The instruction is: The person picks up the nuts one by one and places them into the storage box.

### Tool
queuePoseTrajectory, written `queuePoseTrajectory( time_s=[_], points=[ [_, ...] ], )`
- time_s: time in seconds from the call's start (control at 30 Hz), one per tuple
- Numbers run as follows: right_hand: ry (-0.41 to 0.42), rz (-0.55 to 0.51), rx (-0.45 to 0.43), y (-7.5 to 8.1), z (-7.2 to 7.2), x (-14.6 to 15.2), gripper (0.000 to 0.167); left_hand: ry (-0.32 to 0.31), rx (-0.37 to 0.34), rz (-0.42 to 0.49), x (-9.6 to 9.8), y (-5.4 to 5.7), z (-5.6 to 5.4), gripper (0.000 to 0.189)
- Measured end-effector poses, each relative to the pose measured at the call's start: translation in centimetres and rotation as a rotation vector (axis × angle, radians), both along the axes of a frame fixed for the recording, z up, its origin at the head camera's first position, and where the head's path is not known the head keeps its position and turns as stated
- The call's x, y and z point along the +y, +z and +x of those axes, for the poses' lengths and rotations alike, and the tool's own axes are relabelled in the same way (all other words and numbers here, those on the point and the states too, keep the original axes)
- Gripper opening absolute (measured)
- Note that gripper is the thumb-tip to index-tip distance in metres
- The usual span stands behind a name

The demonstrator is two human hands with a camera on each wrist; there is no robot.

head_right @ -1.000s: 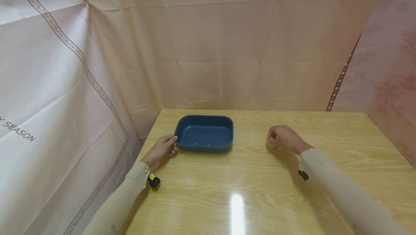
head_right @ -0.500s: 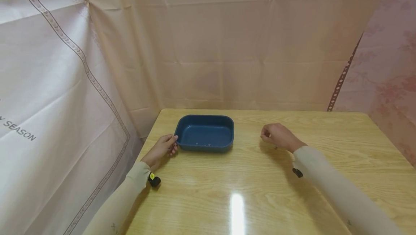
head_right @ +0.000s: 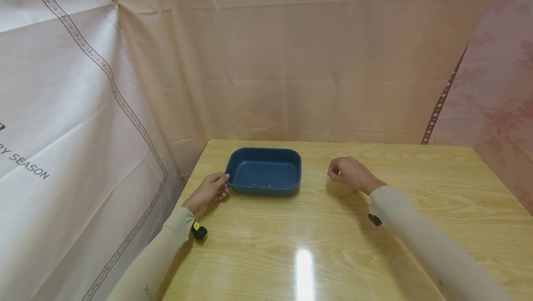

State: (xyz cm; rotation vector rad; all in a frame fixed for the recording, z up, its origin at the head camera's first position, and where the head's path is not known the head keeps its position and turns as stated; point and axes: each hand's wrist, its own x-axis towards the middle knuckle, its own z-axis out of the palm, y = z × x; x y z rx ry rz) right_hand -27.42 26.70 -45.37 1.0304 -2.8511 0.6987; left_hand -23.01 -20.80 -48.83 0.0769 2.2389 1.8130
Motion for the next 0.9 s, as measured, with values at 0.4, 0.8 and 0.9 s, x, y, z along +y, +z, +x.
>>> queuePoseTrajectory(
  time_s=[0.4,0.8,0.9],
  points=[
    [0.011,-0.015,0.029,0.7,-0.5,-2.3,0.005,0.005,-0.014,0.005,0.0,0.1,0.0,0.035],
    [0.060,-0.043,0.051,1.1,-0.7,-4.6,0.006,0.008,-0.024,0.017,0.1,0.1,0.0,0.037],
    [0.073,-0.045,0.058,1.2,-0.7,-5.1,0.007,0.002,-0.027,0.015,0.1,0.1,0.0,0.037]
  ],
)
